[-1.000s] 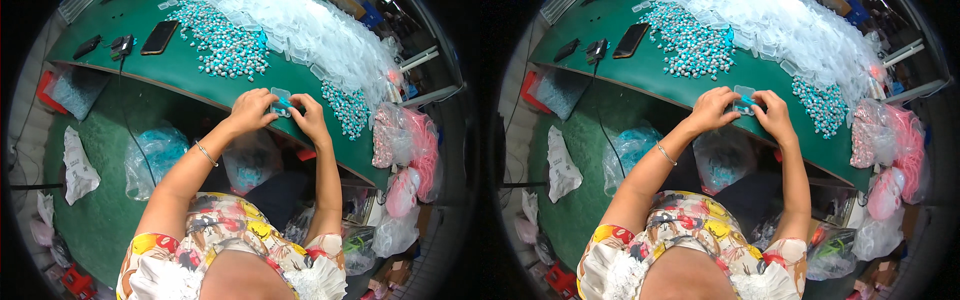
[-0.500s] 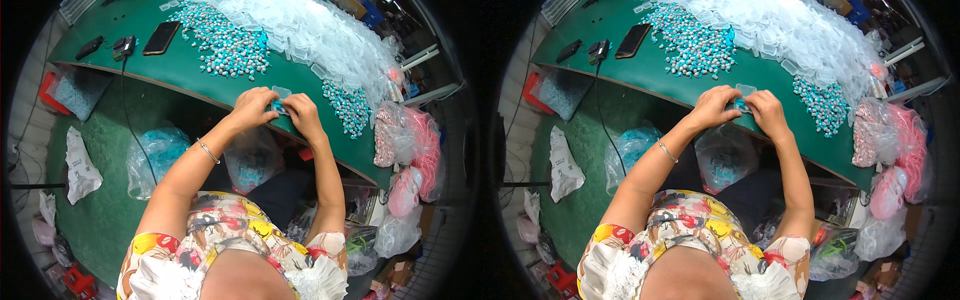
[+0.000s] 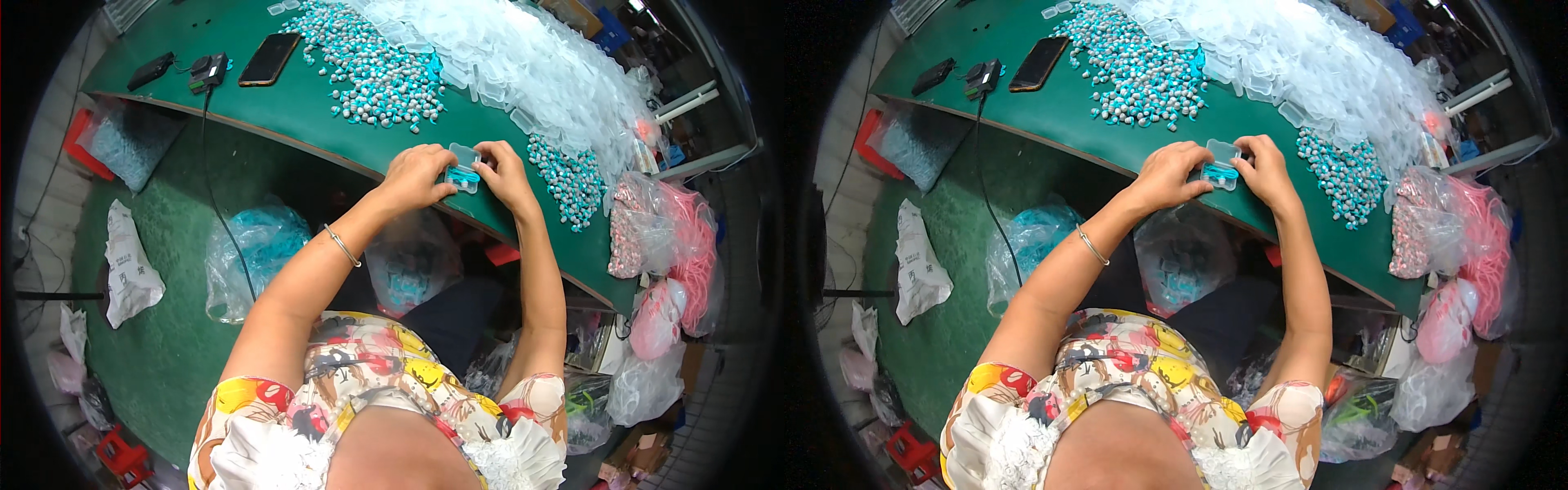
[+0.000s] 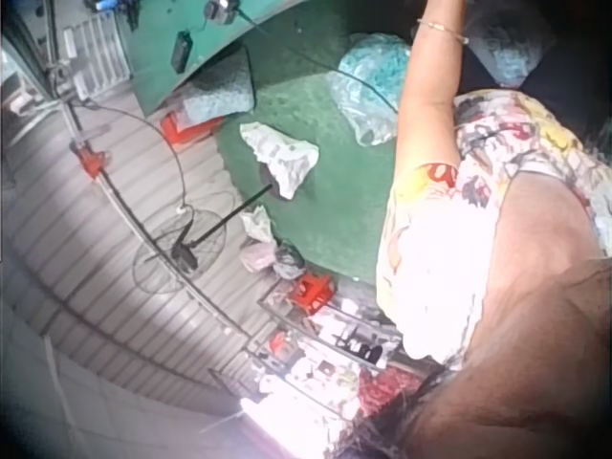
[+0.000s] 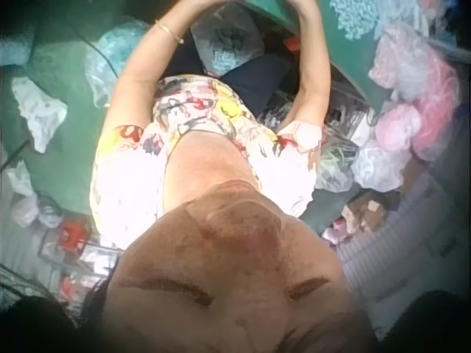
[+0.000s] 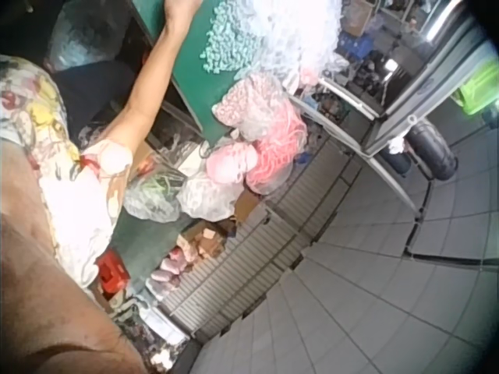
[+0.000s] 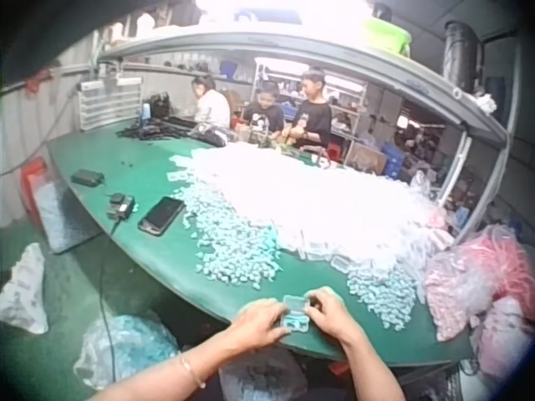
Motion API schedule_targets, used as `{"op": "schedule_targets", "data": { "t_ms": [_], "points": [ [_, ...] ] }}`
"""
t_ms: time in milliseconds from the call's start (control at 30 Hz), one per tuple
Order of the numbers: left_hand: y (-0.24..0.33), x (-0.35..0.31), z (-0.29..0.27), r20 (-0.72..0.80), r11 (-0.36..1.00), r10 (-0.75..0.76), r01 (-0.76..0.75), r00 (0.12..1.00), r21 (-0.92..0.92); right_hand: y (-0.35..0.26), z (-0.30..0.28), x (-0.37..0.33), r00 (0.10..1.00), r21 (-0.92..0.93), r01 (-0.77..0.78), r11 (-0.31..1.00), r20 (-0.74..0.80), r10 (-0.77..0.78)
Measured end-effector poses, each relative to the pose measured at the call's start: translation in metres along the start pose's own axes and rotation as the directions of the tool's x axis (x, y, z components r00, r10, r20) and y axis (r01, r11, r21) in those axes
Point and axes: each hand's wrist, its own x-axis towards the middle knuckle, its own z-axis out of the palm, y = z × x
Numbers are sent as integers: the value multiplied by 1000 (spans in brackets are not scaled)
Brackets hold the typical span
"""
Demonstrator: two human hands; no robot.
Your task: The person places small teal and white beads into clear plastic containers on a green table, then closes each container. Later, the person reaches into a large plastic bag and transfers a handful of teal beads onto the table.
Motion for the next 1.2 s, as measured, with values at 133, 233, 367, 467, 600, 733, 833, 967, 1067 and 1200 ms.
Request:
{"op": "schedule_targets", "data": {
  "t_ms": [133,233,367,467,600,733,833,967,1067,1200],
  "points": [
    [7,0,-2,-30,997,-38,36,999,-73,-11,-6,-11,992,64,79,995,-103,-72],
    [4,-1,0,-19,998,44,-44,999,44,-21,-10,-24,980,82,197,977,-11,-197],
    [5,-4,5,-5,976,120,-117,993,185,-37,1,-39,958,2,262,965,-124,-260],
    [8,-2,6,8,980,106,-105,994,169,-25,8,-37,965,19,230,973,-132,-225],
    [-5,-4,2,8,993,109,-109,994,38,-30,14,-35,993,182,117,976,-32,-113],
    [-8,-4,1,-108,987,52,-67,993,-146,-28,9,-20,991,314,49,948,106,-86],
    [2,-6,10,-189,992,24,-48,982,-121,-13,4,33,990,447,48,893,97,-102],
    [34,-32,18,-63,973,229,-230,971,-17,-7,26,102,924,-576,168,800,-190,-331],
    [39,-54,32,41,965,261,-260,965,-17,9,52,137,915,-770,120,627,-159,-371],
    [36,-62,33,186,983,180,-185,966,9,20,64,150,936,-834,62,548,-141,-321]
  ]
}}
